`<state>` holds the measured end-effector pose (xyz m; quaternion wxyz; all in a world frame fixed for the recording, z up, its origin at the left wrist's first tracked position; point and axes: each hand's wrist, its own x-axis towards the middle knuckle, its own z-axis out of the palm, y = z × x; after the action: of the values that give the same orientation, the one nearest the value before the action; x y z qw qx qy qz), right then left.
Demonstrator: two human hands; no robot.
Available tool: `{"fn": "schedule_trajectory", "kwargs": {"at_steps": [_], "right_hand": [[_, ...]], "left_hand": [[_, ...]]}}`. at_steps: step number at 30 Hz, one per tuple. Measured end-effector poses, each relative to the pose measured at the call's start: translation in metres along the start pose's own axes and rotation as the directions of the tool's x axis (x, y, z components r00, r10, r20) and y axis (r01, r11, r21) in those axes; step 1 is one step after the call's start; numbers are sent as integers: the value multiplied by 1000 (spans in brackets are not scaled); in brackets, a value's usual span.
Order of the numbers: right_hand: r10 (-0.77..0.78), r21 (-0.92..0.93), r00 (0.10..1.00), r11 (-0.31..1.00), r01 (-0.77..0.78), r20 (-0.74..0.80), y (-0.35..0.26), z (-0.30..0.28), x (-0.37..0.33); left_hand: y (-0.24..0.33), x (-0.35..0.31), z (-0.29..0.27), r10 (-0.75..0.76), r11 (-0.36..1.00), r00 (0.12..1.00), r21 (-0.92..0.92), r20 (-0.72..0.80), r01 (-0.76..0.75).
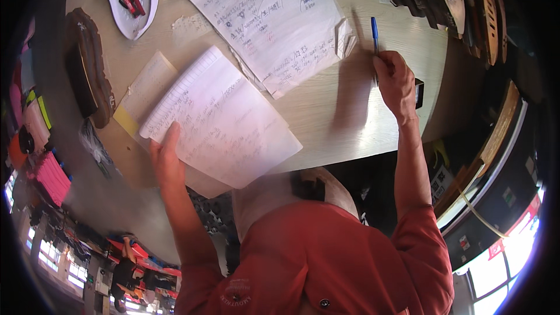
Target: The person writes on a notepad, attaches a label to a plastic bag, and then moves to a machine to handle large black and white sheets. They sweep debris into a bag and place sheets on the machine.
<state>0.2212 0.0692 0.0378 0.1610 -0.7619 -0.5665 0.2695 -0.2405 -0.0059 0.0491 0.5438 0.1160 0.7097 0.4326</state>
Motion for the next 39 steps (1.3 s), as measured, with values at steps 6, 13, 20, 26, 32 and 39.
{"fn": "schedule_trajectory", "kwargs": {"at_steps": [6, 13, 20, 26, 32, 39], "right_hand": [[-194, -105, 976, 977, 183, -104, 3, 8, -3], [-205, -205, 977, 961, 188, -64, 1, 7, 9], [-337, 105, 934, 931, 349, -117, -104, 9, 37], [-611, 453, 789, 723, 522, 65, -253, 91, 80], [-737, 102, 670, 676, 730, 90, -354, 166, 118], [-665, -229, 720, 683, 694, 199, -362, 226, 148]], "left_hand": [[-7, -7, -1, 52, 999, 998, -18, 33, -52], [-5, -7, 51, -37, 991, 968, 134, 250, 3], [-16, 0, 65, 236, 972, 957, -32, 171, -234], [-24, -5, 32, 223, 968, 966, 86, 128, -235], [-12, -6, -21, 205, 971, 978, 118, 23, -207], [-12, 9, -48, 333, 909, 941, 288, -67, -301]]}}
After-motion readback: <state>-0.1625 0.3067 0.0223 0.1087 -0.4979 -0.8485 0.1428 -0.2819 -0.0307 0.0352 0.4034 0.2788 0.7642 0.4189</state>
